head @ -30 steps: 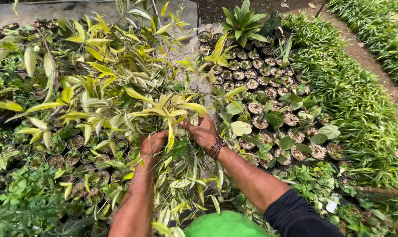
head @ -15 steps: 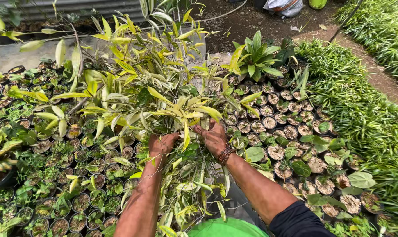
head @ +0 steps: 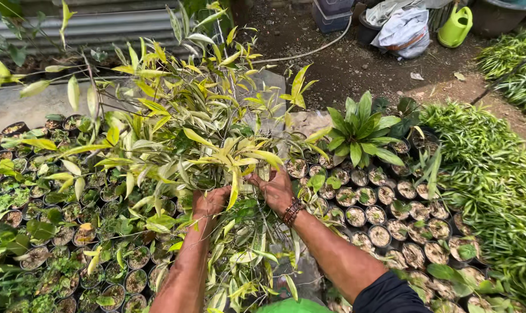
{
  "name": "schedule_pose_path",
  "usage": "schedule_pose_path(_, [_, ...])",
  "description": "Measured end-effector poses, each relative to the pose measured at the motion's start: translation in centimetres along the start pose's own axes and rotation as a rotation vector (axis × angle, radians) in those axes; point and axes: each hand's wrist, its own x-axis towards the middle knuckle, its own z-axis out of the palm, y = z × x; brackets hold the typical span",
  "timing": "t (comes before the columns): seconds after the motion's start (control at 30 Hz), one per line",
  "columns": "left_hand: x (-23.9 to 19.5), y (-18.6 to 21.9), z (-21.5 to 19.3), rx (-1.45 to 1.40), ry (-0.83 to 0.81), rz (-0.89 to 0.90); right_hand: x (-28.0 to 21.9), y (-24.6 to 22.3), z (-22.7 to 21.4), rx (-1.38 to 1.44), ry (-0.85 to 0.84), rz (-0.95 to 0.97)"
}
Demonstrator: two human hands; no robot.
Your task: The person carries a large bunch of variegated plant branches through a garden area and places them on a concrete floor. They then sit and use a knife to strip leaves from the branches, accumulating a pile of leaves on the ground.
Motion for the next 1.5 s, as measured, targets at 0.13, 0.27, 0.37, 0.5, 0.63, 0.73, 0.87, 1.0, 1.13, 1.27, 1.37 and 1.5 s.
schedule_pose_path(0.13, [7.6,2.0,-0.1,0.153,0.005,-0.003,7.6,0.2,0.3,-0.419,0.029,0.035])
schedule_pose_path(0.27, [22.5,5.6,1.0,0.297,-0.076,0.224,19.0,2.1,-0.5,-0.08,0.018,0.105])
schedule_pose_path(0.37, [31.2,8.9,0.0,0.134,-0.058,0.341,27.7,4.4,-0.4,-0.399,0.112,0.165])
schedule_pose_path(0.5, [36.4,15.9,-1.9,0.005,-0.096,0.084,35.9,6.5,-0.5,-0.059,0.131,-0.085])
schedule_pose_path(0.63, [41.2,24.0,-4.0,0.055,-0.083,0.084,44.1,5.2,-1.0,0.303,0.27,0.112])
schedule_pose_path(0.73, [45.8,26.6,-4.6,0.059,-0.099,0.111,48.8,4.5,-0.7,-0.506,0.328,0.229])
schedule_pose_path(0.87, [55.3,29.2,-4.1,0.095,-0.085,0.2,57.9,5.5,-0.7,-0.151,0.249,-0.032])
schedule_pose_path(1.0, [63.8,34.1,-3.2,0.002,-0.099,0.365,68.4,8.1,-2.3,-0.156,0.23,-0.046])
schedule_pose_path(1.13, [69.5,40.6,-3.1,0.147,-0.055,0.058,77.5,10.2,-4.4,-0.204,0.232,0.097])
schedule_pose_path(1.27, [74.8,46.1,-3.5,0.105,-0.071,0.038,85.6,11.4,-5.4,0.22,0.138,0.129])
schedule_pose_path(1.37, [80.1,49.9,-2.7,0.099,-0.095,0.054,91.7,12.3,-6.8,0.263,0.19,0.186])
schedule_pose_path(1.5, [87.9,54.5,-0.6,0.057,-0.139,0.044,99.4,13.5,-9.1,0.093,0.227,0.159])
